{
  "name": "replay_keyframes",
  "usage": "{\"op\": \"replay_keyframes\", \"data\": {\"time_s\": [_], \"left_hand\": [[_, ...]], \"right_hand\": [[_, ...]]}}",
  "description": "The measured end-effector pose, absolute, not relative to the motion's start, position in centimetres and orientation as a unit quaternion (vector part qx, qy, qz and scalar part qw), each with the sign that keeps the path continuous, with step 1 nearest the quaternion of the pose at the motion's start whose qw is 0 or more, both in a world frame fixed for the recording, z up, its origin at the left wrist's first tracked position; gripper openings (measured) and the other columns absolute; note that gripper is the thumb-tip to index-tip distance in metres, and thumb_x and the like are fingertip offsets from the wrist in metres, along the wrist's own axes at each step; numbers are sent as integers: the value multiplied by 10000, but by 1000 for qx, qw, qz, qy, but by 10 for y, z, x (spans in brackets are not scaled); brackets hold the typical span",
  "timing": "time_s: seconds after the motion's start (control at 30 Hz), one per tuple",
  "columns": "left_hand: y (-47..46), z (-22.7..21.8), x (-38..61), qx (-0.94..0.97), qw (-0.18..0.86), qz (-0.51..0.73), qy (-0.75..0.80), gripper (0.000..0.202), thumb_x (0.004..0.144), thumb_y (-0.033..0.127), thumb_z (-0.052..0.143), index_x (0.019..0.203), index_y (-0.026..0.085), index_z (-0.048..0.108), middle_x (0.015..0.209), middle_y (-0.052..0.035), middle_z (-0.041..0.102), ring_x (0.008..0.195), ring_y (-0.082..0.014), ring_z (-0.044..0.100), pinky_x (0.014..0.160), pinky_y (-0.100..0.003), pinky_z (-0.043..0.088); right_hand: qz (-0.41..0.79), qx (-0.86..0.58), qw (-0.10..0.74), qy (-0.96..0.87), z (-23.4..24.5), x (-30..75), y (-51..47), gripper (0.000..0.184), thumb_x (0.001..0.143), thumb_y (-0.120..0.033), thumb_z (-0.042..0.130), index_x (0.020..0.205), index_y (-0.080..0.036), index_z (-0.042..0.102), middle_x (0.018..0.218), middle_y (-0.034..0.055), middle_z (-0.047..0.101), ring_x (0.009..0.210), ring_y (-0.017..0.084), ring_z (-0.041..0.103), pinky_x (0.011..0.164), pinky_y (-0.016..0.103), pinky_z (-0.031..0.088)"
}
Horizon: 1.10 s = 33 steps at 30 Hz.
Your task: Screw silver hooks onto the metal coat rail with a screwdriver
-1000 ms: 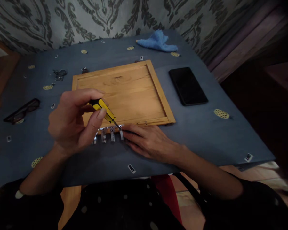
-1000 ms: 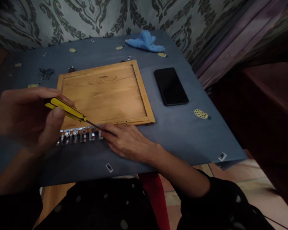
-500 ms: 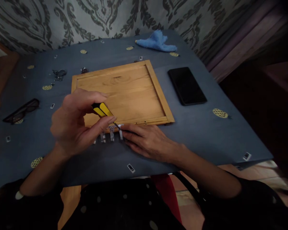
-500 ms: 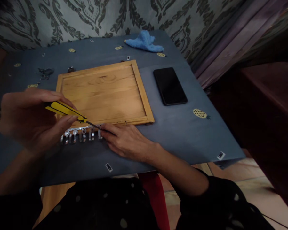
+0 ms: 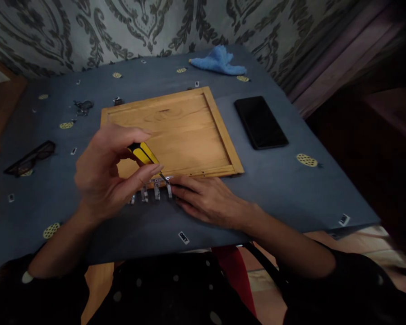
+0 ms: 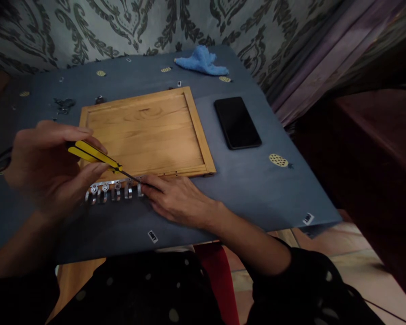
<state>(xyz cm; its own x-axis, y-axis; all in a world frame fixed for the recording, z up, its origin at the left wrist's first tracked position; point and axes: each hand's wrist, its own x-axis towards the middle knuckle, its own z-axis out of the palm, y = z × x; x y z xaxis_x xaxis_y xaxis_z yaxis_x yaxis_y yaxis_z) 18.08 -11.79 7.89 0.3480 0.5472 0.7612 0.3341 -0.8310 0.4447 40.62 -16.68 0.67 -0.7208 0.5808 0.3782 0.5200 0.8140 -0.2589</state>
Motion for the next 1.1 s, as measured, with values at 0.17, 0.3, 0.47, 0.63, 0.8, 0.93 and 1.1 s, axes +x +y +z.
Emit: {"op": "replay_keyframes", "data": {"time_s": [0.17, 0.3, 0.47, 0.63, 0.8, 0.93, 1.1], "left_hand": [[-121, 79, 182, 797, 136, 527, 264, 579, 791, 58, 766, 1279, 355, 668, 1074, -15, 696, 879, -168, 696, 636, -285, 650], [-124, 80, 184, 782, 201, 515, 286, 573, 815, 46, 735, 1285, 364, 658, 1108, -32, 661, 901, -177, 722, 695, -306, 673], [-119, 78, 181, 805, 151, 510, 263, 611, 786, 68, 771, 1311, 354, 645, 1072, -32, 664, 864, -174, 715, 638, -288, 652], [-117, 80, 181, 813, 99, 515, 253, 596, 786, 82, 786, 1307, 343, 657, 1006, -23, 685, 859, -144, 648, 591, -210, 618], [-120, 82, 181, 803, 141, 507, 279, 580, 805, 66, 758, 1293, 363, 656, 1052, -27, 669, 875, -149, 677, 682, -263, 644], [-121, 80, 181, 794, 173, 505, 290, 549, 809, 75, 750, 1278, 344, 653, 1070, -33, 657, 870, -167, 703, 682, -304, 648], [-116, 80, 180, 811, 131, 506, 264, 515, 819, 111, 748, 1277, 327, 657, 1029, -24, 667, 847, -158, 694, 642, -272, 609]], "right_hand": [[72, -300, 228, -923, 9, 405, -167, 262, 1012, -207, 505, 1211, -123, 651, 1293, 128, 673, 959, 208, 706, 742, 334, 596], [69, -297, 233, -924, 10, 405, -167, 253, 1008, -199, 509, 1197, -115, 655, 1286, 122, 677, 938, 206, 709, 721, 324, 592], [69, -289, 243, -923, 10, 405, -166, 260, 1010, -195, 504, 1206, -100, 646, 1276, 144, 675, 973, 226, 704, 743, 354, 605], [70, -285, 248, -923, 8, 406, -166, 261, 999, -189, 519, 1206, -91, 646, 1290, 150, 664, 987, 234, 704, 761, 362, 614], [76, -285, 255, -921, 7, 406, -166, 262, 1010, -189, 491, 1199, -95, 646, 1283, 154, 663, 1011, 234, 700, 770, 368, 623], [87, -288, 246, -922, 9, 406, -166, 261, 1012, -187, 488, 1210, -102, 636, 1286, 146, 661, 1013, 230, 699, 780, 371, 626], [86, -290, 239, -923, 9, 406, -166, 254, 994, -188, 521, 1206, -111, 637, 1282, 140, 662, 1015, 235, 697, 781, 361, 614]]}}
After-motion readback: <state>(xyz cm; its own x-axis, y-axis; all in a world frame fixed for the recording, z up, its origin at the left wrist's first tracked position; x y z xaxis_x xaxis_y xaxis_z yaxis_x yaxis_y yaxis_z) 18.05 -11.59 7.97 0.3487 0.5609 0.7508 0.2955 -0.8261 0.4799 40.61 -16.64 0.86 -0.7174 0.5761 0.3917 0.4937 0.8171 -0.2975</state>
